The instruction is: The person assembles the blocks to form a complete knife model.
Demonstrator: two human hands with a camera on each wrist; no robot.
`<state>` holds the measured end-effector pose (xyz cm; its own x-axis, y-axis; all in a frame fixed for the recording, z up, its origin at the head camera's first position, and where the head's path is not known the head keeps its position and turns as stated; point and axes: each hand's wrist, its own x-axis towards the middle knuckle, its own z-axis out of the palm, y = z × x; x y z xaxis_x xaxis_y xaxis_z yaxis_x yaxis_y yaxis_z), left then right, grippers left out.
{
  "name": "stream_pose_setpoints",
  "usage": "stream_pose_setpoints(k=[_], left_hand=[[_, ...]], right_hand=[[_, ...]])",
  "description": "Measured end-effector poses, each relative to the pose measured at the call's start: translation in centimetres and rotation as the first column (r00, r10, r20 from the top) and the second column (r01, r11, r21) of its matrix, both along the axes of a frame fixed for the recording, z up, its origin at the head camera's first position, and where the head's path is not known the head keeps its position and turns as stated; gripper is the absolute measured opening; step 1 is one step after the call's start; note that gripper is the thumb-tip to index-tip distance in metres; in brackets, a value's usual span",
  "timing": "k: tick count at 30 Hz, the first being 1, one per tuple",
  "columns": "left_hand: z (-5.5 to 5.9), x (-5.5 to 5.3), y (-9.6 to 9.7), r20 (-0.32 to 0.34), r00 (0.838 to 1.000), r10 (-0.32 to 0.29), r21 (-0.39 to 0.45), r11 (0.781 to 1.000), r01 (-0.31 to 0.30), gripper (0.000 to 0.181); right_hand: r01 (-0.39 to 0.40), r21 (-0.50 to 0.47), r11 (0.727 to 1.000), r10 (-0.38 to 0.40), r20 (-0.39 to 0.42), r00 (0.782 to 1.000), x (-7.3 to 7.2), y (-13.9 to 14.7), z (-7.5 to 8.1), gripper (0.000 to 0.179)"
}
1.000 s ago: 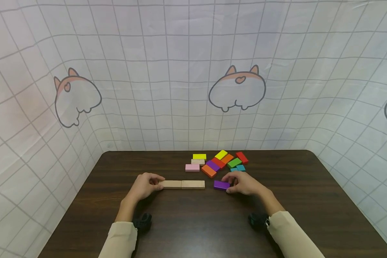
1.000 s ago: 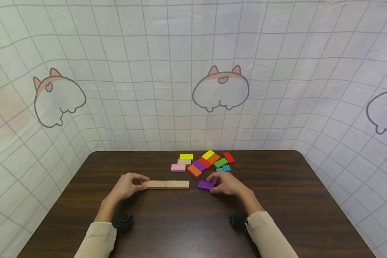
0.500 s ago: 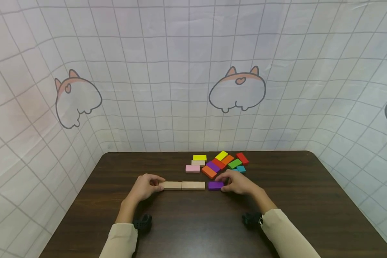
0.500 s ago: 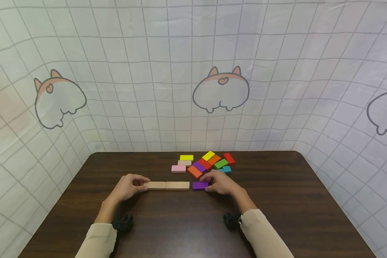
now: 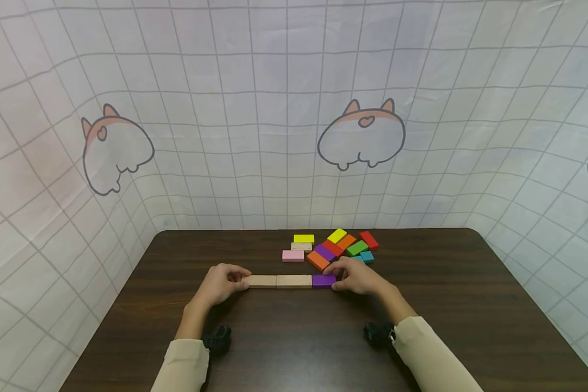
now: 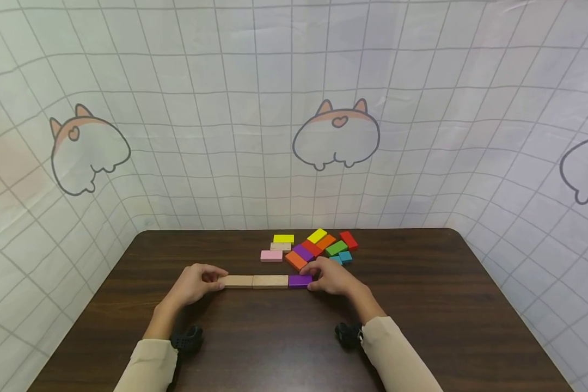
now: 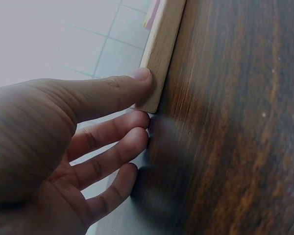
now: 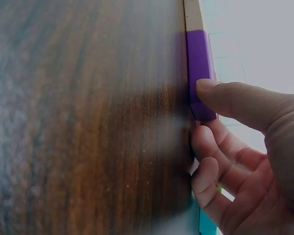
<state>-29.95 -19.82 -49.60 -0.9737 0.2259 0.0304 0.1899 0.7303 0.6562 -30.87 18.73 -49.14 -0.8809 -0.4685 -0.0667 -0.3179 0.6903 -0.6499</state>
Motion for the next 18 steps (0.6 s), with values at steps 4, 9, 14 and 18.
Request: stream_pose_setpoints(k=[4,9,14,18], left_hand=[[0.01,-0.02,-0.07,-0.007,1.000,-0.005,0.002,1.000,0.005,0.022],[0.10,-0.04,-0.04,-0.014,1.000,-0.007,0.001,1.000,0.007,0.022],[0.19,0.00,0.04,-0.001,1.000,0.004,0.005,1.000,-0.004,0.021],[0.16,0.09,0.08,0.006,1.000,0.001,0.005,1.000,-0.001,0.020]], right_hand=[[0.002,-0.004,1.000,-0.002,0.003,1.000,-0.07,-0.01,-0.01,0.030],[0.004,-0.006,1.000,-0.004,0.006,1.000,-0.19,-0.03,-0.06,0.030],[0.001,-0.017,1.000,-0.001,0.011,1.000,-0.18,-0.12,-0.05,0.031],[-0.003,-0.025,1.000,0.003,0.018,1.000,-0.12,-0.14,-0.09,0.031]])
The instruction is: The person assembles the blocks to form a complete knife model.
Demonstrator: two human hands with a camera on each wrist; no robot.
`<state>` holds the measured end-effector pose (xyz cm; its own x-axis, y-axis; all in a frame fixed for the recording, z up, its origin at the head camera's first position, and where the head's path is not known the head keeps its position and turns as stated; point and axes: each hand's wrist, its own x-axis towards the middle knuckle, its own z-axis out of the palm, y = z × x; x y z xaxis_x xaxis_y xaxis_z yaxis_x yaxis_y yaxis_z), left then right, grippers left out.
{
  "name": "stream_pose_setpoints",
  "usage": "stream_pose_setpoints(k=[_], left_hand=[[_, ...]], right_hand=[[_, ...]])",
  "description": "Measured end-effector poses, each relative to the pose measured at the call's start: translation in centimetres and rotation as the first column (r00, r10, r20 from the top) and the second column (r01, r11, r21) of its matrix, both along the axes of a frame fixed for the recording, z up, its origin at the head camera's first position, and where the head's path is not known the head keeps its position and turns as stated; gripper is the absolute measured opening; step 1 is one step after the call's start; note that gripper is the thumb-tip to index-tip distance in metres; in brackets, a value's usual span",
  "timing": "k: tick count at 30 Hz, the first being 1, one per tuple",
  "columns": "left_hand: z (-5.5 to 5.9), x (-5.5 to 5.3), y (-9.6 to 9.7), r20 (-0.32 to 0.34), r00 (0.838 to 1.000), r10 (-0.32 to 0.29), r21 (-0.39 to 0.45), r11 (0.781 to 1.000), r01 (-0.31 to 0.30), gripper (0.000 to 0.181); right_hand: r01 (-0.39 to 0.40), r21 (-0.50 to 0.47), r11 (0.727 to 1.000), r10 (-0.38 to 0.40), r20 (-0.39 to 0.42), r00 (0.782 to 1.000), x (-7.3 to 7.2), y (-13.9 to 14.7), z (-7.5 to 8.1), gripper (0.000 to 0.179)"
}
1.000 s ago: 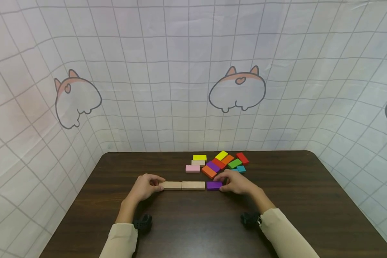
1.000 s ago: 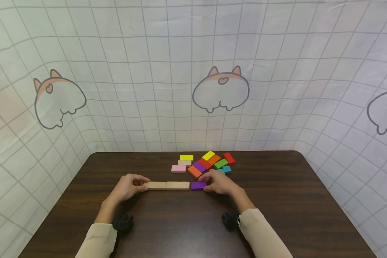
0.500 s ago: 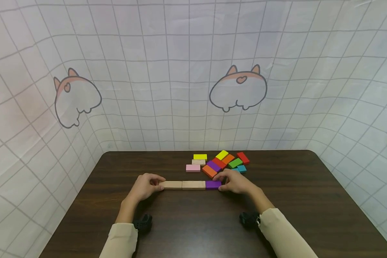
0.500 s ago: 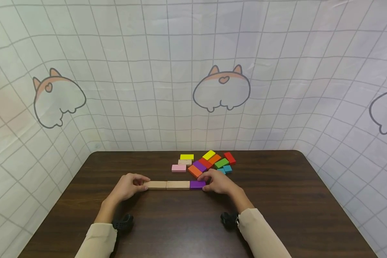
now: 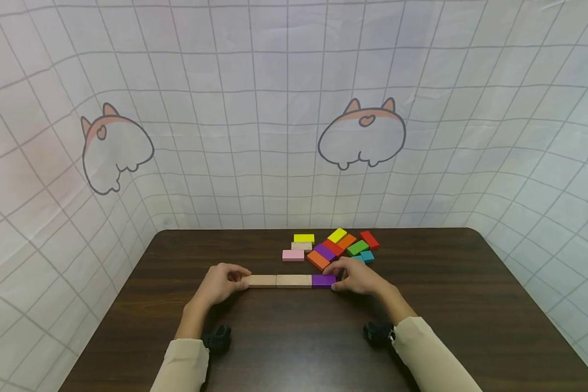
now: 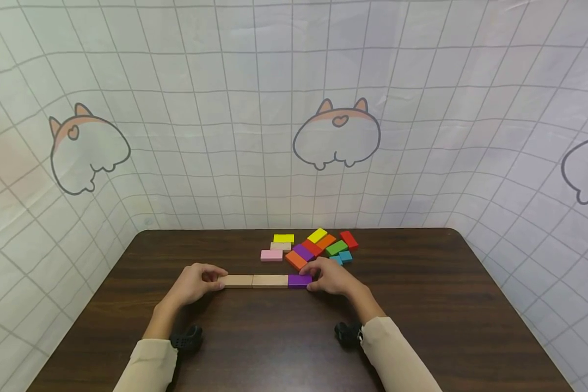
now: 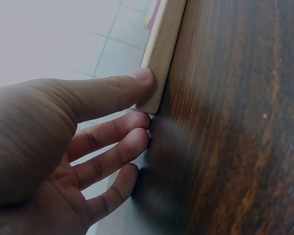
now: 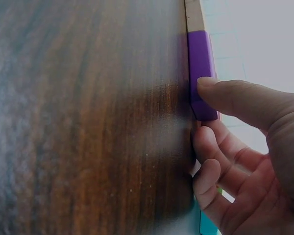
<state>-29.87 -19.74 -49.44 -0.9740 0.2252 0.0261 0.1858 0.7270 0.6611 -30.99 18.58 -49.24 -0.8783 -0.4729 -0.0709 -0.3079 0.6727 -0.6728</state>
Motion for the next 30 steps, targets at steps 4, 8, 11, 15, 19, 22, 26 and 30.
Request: stream_pose_setpoints(k=[4,8,11,15,19,22,26,30], left_hand=[[0.0,0.0,-0.1,-0.001,1.000,-0.005,0.003,1.000,0.005,0.020],[-0.1,0.0,-0.2,-0.003,1.000,-0.005,0.010,1.000,0.005,0.020],[-0.2,0.0,-0.2,-0.005,1.000,-0.003,0.013,1.000,0.003,0.020],[-0.2,0.0,-0.1,-0.005,1.000,0.004,0.012,1.000,-0.004,0.020],[-0.2,-0.1,-0.1,-0.004,1.000,0.007,0.010,1.000,-0.007,0.020],[-0.3,-0.1,-0.2,-0.003,1.000,0.003,0.012,1.000,-0.003,0.020],[-0.3,-0.1,-0.2,-0.001,1.000,-0.006,0.013,1.000,0.006,0.020],[-0.2,-0.1,-0.2,-0.004,1.000,-0.003,0.012,1.000,0.003,0.020]], right_hand=[[-0.008,0.000,1.000,0.008,0.007,1.000,0.0,-0.1,0.0,0.030],[-0.006,0.000,1.000,0.006,0.017,1.000,0.0,-0.1,0.1,0.030],[-0.006,-0.001,1.000,0.006,0.020,1.000,0.1,-0.1,0.2,0.030],[-0.012,0.003,1.000,0.012,0.012,1.000,0.0,0.0,0.2,0.030],[-0.014,0.001,1.000,0.014,0.021,1.000,-0.1,0.2,0.1,0.032],[-0.012,-0.025,1.000,0.012,0.028,1.000,-0.2,0.8,0.2,0.035],[0.010,-0.078,0.997,-0.010,-0.003,1.000,-0.5,2.2,0.9,0.034],[0.071,-0.137,0.988,-0.081,-0.075,0.994,-1.0,4.0,1.6,0.033]])
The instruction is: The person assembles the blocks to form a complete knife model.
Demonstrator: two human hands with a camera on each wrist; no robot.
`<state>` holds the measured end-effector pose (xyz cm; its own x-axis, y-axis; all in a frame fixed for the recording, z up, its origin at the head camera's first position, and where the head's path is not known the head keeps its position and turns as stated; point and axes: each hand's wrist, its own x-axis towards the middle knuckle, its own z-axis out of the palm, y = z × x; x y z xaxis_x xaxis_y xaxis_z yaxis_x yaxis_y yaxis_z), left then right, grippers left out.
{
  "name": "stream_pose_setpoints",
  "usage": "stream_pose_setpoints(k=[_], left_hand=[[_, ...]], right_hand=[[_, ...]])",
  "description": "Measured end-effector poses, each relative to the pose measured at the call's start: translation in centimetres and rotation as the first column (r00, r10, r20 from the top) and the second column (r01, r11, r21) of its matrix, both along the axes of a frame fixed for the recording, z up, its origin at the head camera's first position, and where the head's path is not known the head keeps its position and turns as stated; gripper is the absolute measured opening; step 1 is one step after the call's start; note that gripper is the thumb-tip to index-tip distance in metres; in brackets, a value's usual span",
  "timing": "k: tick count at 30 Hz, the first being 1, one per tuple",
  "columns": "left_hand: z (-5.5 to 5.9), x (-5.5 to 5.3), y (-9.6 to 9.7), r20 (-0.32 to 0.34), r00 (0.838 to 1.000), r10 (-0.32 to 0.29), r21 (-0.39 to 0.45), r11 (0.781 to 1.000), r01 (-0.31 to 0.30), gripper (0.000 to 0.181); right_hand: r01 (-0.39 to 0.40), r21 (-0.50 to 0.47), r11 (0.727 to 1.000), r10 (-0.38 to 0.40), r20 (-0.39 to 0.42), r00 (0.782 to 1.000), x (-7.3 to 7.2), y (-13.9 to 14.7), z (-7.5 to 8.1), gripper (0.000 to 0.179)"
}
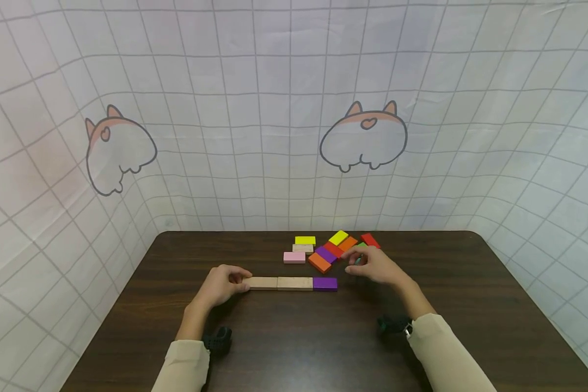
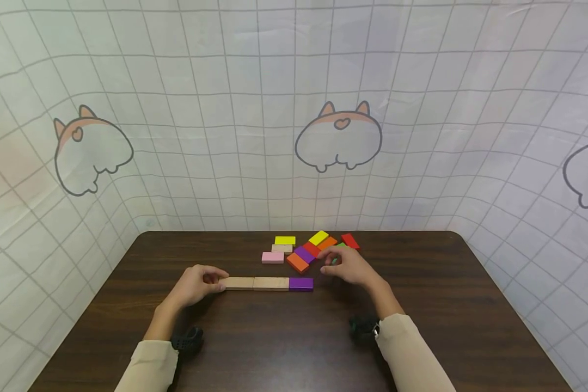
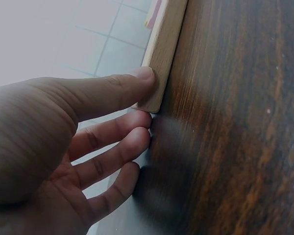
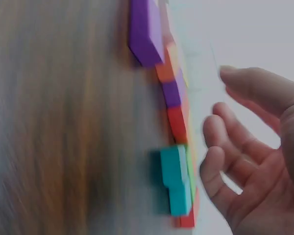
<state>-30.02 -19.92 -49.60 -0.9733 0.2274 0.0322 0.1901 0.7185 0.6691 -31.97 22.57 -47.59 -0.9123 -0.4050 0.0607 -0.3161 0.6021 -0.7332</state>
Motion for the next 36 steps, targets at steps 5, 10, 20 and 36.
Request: stream_pose_setpoints(k=[5,10,20,36], left_hand=[[0.0,-0.1,0.0,0.002,1.000,0.002,0.002,1.000,-0.002,0.020],[0.0,-0.1,0.1,0.007,1.000,0.005,-0.003,1.000,-0.005,0.020],[0.2,0.0,0.1,0.006,1.000,0.015,-0.002,1.000,-0.015,0.020],[-0.3,-0.1,-0.1,0.004,1.000,0.008,0.015,1.000,-0.008,0.020]], right_hand=[[0.136,-0.090,0.987,-0.143,-0.083,0.986,-1.0,2.5,-0.3,0.037],[0.253,-0.136,0.958,-0.266,-0.089,0.960,-1.9,4.8,-1.6,0.047],[0.310,-0.159,0.937,-0.310,0.024,0.950,-2.4,6.9,-2.8,0.066],[0.344,-0.080,0.936,-0.335,0.102,0.937,-4.6,6.6,-3.6,0.065]])
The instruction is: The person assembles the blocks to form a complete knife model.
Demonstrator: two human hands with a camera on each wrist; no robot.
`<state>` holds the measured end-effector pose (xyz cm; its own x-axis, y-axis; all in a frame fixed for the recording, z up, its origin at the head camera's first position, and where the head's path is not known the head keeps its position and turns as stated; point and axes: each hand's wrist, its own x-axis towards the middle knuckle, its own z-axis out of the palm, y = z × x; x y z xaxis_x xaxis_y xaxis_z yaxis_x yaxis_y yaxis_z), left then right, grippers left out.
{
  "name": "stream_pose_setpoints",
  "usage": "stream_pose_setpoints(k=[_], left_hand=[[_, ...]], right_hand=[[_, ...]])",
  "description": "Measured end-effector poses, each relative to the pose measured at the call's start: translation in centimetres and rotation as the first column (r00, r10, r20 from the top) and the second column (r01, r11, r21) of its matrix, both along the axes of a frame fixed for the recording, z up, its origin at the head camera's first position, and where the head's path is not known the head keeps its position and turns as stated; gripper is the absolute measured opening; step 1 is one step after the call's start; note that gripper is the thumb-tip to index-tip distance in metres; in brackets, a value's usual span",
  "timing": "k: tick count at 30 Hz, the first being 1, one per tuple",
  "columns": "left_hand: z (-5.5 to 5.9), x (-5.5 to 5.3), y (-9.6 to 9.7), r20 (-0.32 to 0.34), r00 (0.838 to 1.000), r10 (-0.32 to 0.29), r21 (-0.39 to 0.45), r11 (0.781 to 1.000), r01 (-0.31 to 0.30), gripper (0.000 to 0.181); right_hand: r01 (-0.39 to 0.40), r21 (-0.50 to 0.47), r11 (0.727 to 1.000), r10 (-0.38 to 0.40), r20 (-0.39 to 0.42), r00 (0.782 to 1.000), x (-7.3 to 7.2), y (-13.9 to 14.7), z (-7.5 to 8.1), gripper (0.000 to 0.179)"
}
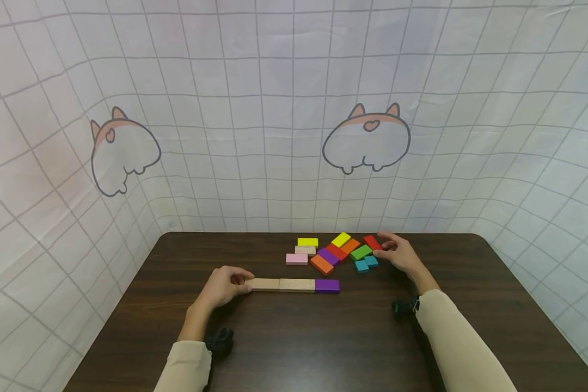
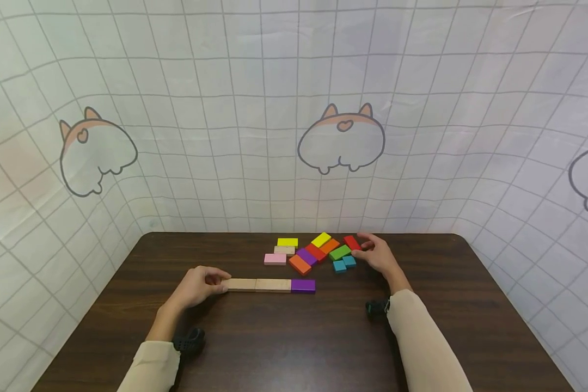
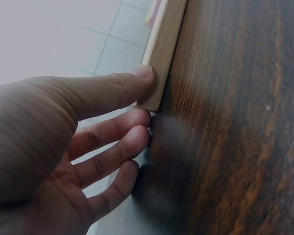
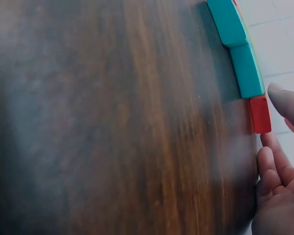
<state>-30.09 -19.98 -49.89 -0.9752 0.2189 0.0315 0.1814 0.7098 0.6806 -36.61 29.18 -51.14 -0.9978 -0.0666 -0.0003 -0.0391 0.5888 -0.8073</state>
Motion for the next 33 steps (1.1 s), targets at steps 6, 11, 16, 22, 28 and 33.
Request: stream_pose_setpoints(k=[6,11,16,22,28,33], left_hand=[[0.0,-0.1,0.1,-0.003,1.000,-0.007,0.009,1.000,0.007,0.020],[0.0,0.0,0.0,-0.005,1.000,-0.004,0.009,1.000,0.004,0.020],[-0.1,0.1,-0.1,-0.001,1.000,0.003,0.004,1.000,-0.003,0.019],[-0.1,0.1,-0.1,0.002,1.000,0.005,0.000,1.000,-0.005,0.019],[-0.2,0.0,-0.2,0.003,1.000,0.003,0.008,1.000,-0.003,0.019],[-0.3,0.0,-0.1,0.003,1.000,0.000,0.007,1.000,0.000,0.019]], right_hand=[[0.020,0.045,0.999,-0.020,0.008,1.000,-0.5,-0.3,0.2,0.061],[0.038,0.054,0.998,-0.039,0.007,0.999,-0.7,-0.4,0.3,0.057],[0.041,0.042,0.998,-0.042,0.020,0.999,-0.5,-0.1,0.2,0.055],[0.048,0.048,0.998,-0.050,0.034,0.998,-0.2,0.4,0.3,0.051],[0.070,0.075,0.995,-0.075,0.059,0.995,-0.1,0.7,0.4,0.044],[0.071,0.094,0.993,-0.076,0.051,0.996,-0.2,0.8,0.3,0.041]])
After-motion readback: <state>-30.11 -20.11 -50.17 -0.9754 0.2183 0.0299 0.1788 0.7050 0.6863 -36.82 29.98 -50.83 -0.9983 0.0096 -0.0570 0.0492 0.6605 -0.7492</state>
